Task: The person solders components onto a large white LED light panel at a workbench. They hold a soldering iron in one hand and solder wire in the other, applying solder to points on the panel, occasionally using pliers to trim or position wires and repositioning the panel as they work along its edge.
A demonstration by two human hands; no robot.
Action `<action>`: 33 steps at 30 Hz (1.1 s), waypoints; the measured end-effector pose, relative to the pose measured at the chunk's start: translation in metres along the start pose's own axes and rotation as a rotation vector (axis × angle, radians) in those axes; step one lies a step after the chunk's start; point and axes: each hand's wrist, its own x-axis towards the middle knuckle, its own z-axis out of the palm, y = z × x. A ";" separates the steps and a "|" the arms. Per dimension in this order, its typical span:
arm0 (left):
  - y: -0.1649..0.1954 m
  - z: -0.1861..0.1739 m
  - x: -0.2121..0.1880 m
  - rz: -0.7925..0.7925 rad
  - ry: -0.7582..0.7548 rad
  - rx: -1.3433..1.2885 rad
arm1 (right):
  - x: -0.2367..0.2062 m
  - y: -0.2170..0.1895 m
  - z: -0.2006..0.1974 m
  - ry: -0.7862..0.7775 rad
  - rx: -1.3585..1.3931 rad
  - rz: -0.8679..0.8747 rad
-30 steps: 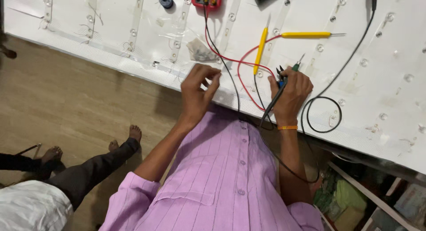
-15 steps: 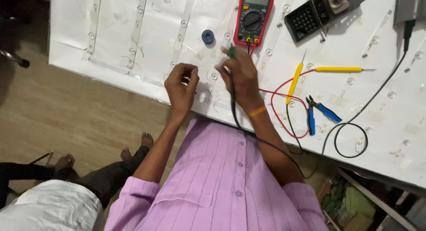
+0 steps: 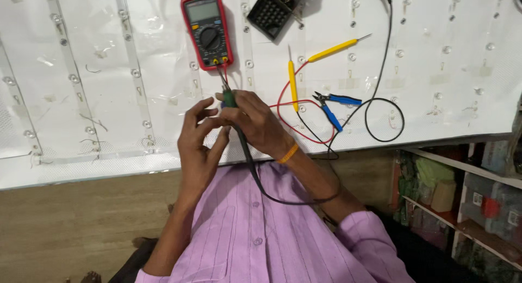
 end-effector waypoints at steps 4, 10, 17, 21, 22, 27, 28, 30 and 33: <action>0.022 0.072 0.008 -0.185 -0.291 -0.252 | -0.056 0.001 -0.091 -0.086 -0.106 0.033; 0.048 0.185 0.001 -0.419 -0.583 -0.446 | -0.138 0.025 -0.200 -0.192 -0.073 0.140; 0.063 0.264 0.000 -0.430 -0.556 -0.476 | -0.187 0.064 -0.260 -0.223 -0.018 0.181; 0.062 0.281 0.004 -0.464 -0.469 -0.515 | -0.188 0.093 -0.264 -0.137 -0.036 0.117; 0.062 0.285 0.007 -0.476 -0.436 -0.545 | -0.186 0.102 -0.263 -0.098 -0.041 0.100; 0.060 0.299 0.008 -0.502 -0.349 -0.554 | -0.172 0.140 -0.259 -0.193 -0.005 0.138; 0.059 0.300 0.008 -0.509 -0.348 -0.541 | -0.167 0.149 -0.258 -0.202 -0.034 0.122; 0.056 0.301 0.005 -0.501 -0.314 -0.449 | -0.159 0.166 -0.257 -0.210 -0.045 0.117; 0.049 0.302 -0.002 -0.400 -0.141 -0.208 | -0.150 0.188 -0.251 -0.229 -0.054 0.176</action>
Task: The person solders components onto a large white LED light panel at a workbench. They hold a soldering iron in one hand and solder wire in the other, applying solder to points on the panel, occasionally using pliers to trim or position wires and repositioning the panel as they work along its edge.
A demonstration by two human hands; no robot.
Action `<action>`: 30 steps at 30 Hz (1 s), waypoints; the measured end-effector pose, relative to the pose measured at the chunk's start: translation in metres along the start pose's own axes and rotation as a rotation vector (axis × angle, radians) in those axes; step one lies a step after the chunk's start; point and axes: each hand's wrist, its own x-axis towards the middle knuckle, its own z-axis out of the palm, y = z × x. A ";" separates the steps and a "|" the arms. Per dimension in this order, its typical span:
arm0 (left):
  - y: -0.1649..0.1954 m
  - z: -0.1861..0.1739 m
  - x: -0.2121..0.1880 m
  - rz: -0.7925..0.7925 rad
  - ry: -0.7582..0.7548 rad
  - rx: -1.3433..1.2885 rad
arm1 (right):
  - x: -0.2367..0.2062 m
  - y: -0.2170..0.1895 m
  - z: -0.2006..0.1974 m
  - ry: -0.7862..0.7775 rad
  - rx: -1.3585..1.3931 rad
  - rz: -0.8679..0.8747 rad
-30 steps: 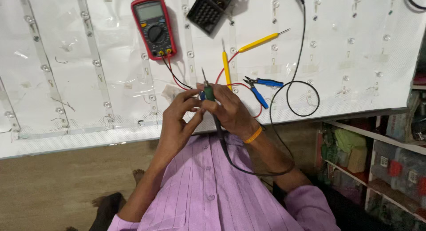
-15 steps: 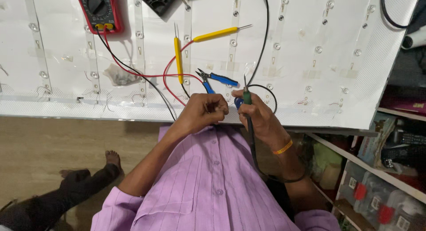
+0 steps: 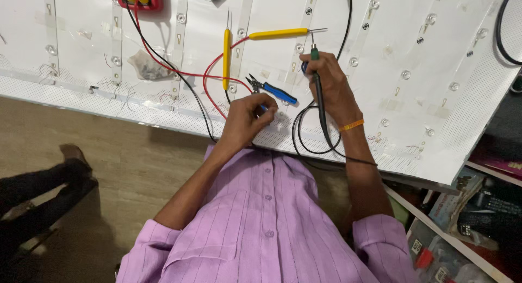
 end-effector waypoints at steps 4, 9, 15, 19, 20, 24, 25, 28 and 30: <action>-0.015 0.000 0.007 0.229 0.282 0.190 | 0.006 0.010 0.011 0.039 -0.032 -0.006; -0.027 0.013 0.024 0.296 0.355 0.273 | -0.007 0.003 0.012 0.184 -0.068 -0.057; -0.034 0.020 0.039 0.396 0.406 0.403 | -0.062 -0.026 0.021 0.355 0.160 0.066; -0.038 0.024 0.048 0.419 0.408 0.510 | -0.087 -0.026 0.035 0.351 0.139 0.107; -0.039 0.025 0.050 0.419 0.414 0.520 | -0.090 -0.025 0.039 0.362 0.155 0.133; -0.044 0.031 0.054 0.429 0.417 0.615 | -0.097 -0.022 0.060 0.422 0.427 0.301; -0.046 0.033 0.055 0.430 0.425 0.617 | -0.099 -0.021 0.063 0.440 0.547 0.361; -0.053 0.036 0.057 0.417 0.440 0.609 | -0.098 -0.015 0.068 0.491 0.585 0.362; -0.057 0.038 0.061 0.416 0.446 0.597 | -0.095 -0.008 0.067 0.469 0.473 0.294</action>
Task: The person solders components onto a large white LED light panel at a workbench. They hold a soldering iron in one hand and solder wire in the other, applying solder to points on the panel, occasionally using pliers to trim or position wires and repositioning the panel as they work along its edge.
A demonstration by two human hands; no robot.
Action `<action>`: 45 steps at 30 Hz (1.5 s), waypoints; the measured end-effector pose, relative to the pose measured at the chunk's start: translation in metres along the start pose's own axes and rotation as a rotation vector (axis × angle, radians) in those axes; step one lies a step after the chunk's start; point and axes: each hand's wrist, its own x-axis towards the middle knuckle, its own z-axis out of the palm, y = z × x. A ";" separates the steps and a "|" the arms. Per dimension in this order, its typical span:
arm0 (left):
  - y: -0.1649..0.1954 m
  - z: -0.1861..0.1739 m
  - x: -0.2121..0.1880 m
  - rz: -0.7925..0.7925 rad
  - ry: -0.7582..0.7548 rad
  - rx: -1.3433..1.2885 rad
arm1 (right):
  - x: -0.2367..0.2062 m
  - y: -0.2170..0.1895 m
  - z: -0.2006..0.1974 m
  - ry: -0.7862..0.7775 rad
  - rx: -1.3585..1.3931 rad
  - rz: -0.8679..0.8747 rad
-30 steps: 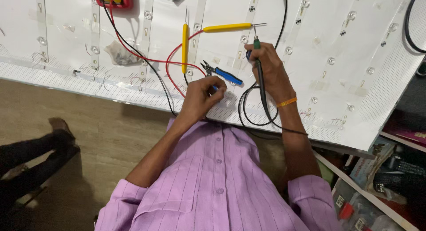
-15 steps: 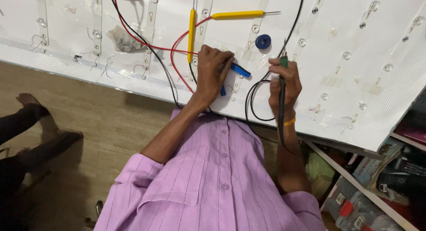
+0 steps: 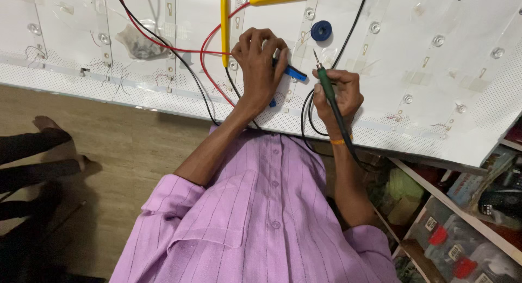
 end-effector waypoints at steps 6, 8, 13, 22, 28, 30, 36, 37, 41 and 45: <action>-0.003 0.006 -0.001 0.007 0.023 -0.004 | 0.018 0.009 -0.002 -0.056 0.030 0.000; -0.003 0.007 -0.001 0.004 0.028 -0.012 | 0.019 0.009 0.000 -0.066 0.018 0.008; -0.003 0.011 0.000 -0.018 0.042 -0.003 | 0.019 0.008 0.003 -0.094 -0.020 -0.042; -0.004 0.011 -0.001 -0.015 0.051 -0.030 | 0.022 0.004 0.003 -0.127 -0.048 -0.013; -0.003 0.010 0.001 -0.020 0.057 -0.044 | 0.024 0.002 0.004 -0.126 -0.138 -0.041; -0.003 0.010 0.002 -0.016 0.055 -0.051 | 0.025 0.001 0.004 -0.136 -0.126 -0.031; -0.004 0.010 0.001 -0.021 0.051 -0.052 | 0.025 0.001 0.005 -0.143 -0.147 -0.044; -0.004 0.010 0.000 -0.019 0.055 -0.052 | 0.025 0.001 0.004 -0.142 -0.150 -0.047; -0.005 0.012 0.001 -0.007 0.072 -0.042 | 0.024 0.002 0.004 -0.146 -0.142 -0.045; -0.006 0.013 -0.001 -0.009 0.065 -0.051 | 0.023 0.002 0.003 -0.146 -0.118 -0.028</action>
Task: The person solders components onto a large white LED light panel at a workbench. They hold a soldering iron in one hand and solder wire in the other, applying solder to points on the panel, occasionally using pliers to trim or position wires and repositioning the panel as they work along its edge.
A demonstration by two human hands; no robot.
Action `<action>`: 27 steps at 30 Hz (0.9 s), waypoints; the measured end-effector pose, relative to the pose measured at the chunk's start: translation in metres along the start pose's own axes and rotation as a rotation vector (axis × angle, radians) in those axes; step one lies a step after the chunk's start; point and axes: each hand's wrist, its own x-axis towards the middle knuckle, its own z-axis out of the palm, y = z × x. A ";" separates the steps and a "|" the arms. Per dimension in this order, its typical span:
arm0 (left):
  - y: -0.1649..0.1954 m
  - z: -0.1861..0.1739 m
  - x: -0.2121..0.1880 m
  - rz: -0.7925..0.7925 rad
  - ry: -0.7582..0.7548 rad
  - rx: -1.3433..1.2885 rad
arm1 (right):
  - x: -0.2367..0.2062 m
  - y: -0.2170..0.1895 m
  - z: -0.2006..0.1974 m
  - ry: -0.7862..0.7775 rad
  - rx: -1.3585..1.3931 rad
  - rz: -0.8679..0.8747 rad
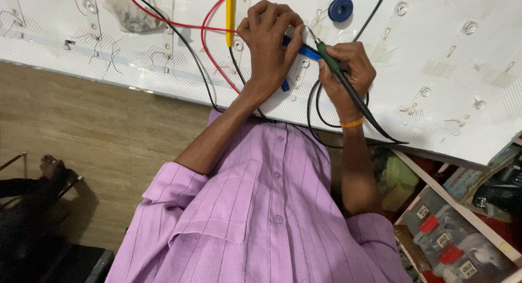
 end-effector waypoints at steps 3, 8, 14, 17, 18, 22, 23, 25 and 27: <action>-0.001 0.001 0.000 0.001 0.003 0.001 | 0.000 0.001 0.000 0.003 -0.002 -0.008; -0.001 0.003 0.000 0.005 0.013 0.011 | -0.001 0.002 0.000 0.015 0.008 -0.020; 0.000 0.002 0.000 -0.012 0.007 0.015 | 0.000 0.002 0.000 0.004 -0.014 -0.009; 0.000 0.002 0.001 0.008 0.013 0.013 | 0.001 0.003 0.000 0.001 -0.034 -0.024; 0.000 0.002 0.001 0.000 0.012 0.010 | 0.001 0.003 0.001 -0.001 -0.038 -0.033; -0.001 0.002 0.001 -0.007 0.016 0.013 | 0.001 0.001 0.001 -0.002 -0.053 -0.033; -0.001 0.002 0.001 -0.003 0.019 0.017 | 0.001 0.001 0.001 -0.004 -0.051 -0.033; -0.001 0.002 0.001 -0.009 0.013 0.010 | 0.002 0.001 0.001 -0.006 -0.048 -0.033; -0.001 0.002 0.001 -0.013 0.010 0.010 | 0.001 0.000 0.001 -0.002 -0.044 -0.018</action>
